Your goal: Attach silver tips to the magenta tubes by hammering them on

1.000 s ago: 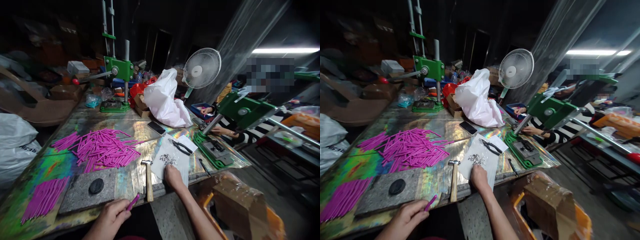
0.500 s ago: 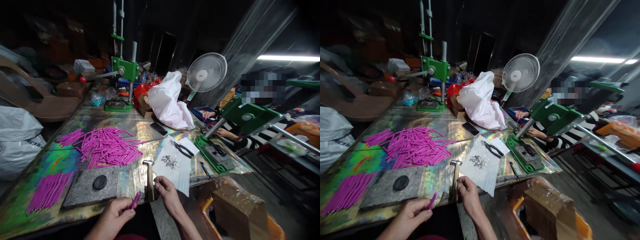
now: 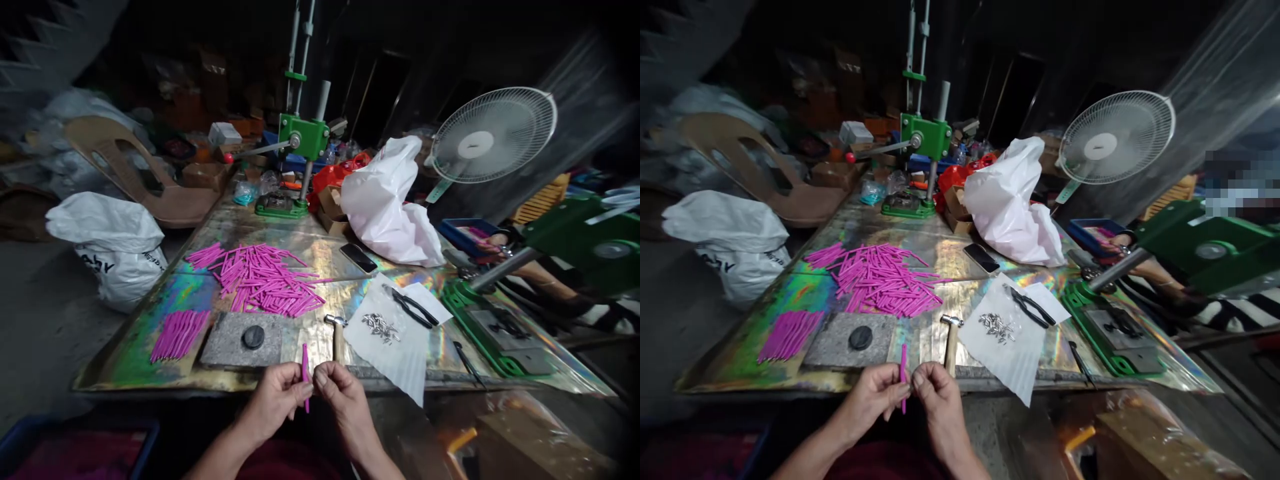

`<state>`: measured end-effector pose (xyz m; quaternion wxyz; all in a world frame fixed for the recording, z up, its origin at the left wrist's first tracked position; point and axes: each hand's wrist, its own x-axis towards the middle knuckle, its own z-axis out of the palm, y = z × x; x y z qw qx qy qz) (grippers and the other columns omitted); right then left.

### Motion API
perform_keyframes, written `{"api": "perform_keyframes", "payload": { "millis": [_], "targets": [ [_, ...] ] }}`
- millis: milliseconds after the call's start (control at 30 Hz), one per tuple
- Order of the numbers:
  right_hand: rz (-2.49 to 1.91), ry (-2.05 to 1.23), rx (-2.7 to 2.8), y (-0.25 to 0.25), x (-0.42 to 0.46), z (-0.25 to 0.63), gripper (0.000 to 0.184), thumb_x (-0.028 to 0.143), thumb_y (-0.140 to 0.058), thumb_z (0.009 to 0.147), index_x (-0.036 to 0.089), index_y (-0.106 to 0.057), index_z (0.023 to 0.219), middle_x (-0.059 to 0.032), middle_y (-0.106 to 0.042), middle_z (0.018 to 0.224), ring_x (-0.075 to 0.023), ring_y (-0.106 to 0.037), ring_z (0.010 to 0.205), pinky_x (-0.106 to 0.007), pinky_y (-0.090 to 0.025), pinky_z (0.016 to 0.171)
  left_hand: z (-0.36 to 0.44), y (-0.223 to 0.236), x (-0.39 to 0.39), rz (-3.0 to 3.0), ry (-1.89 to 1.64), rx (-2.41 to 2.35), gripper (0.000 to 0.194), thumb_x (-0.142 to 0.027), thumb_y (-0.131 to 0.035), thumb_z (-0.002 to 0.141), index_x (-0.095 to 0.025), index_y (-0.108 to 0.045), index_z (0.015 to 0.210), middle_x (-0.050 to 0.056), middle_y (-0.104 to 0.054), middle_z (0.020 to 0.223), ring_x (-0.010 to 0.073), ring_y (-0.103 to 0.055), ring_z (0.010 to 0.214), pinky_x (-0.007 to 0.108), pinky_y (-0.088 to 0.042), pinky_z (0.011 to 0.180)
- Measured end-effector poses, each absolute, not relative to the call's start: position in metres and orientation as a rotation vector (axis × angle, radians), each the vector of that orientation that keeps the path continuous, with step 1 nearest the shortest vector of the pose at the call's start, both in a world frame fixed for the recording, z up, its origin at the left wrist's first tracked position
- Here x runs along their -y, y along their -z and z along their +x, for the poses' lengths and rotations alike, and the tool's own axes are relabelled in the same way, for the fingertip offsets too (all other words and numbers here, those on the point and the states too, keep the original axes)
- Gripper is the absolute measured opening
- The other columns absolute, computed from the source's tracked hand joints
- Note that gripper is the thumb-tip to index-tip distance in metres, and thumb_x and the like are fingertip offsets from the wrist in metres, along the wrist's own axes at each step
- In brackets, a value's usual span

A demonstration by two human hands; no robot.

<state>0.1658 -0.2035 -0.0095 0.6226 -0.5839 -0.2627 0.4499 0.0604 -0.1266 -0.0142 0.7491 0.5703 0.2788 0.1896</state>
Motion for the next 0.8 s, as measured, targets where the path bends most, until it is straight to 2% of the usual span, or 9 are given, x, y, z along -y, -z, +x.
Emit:
{"api": "perform_keyframes", "payload": {
  "millis": [233, 567, 800],
  "targets": [
    [-1.408, -0.992, 0.644, 0.009, 0.205, 0.164, 0.031, 0.045, -0.060, 0.068, 0.018, -0.049, 0.057, 0.0041, -0.041, 0.053, -0.0107, -0.035, 0.052, -0.023, -0.031, 0.051, 0.059, 0.010, 0.129, 1.149, -0.421, -0.627, 0.034, -0.044, -0.063, 0.066, -0.011, -0.056, 0.061, -0.003, -0.048, 0.050, 0.0041, -0.036, 0.039, 0.016, -0.027, 0.037],
    [-1.390, -1.112, 0.542, 0.009, 0.207, 0.155, 0.038, 0.051, -0.061, 0.064, 0.020, -0.042, 0.052, 0.0059, -0.034, 0.050, -0.0089, -0.026, 0.047, -0.023, -0.022, 0.046, 0.057, 0.005, 0.125, 0.853, -0.635, -0.687, 0.026, -0.035, -0.069, 0.062, -0.013, -0.057, 0.068, -0.001, -0.057, 0.055, 0.0070, -0.047, 0.043, 0.018, -0.035, 0.042],
    [-1.314, -1.126, 0.511, 0.011, 0.204, 0.150, 0.035, 0.048, -0.060, 0.066, 0.019, -0.045, 0.052, 0.0047, -0.041, 0.048, -0.0093, -0.031, 0.047, -0.023, -0.023, 0.048, 0.059, 0.000, 0.125, 0.756, -0.690, -0.719, 0.028, -0.033, -0.074, 0.056, -0.013, -0.057, 0.067, -0.002, -0.057, 0.056, 0.0084, -0.050, 0.049, 0.018, -0.038, 0.044]
  ]
}}
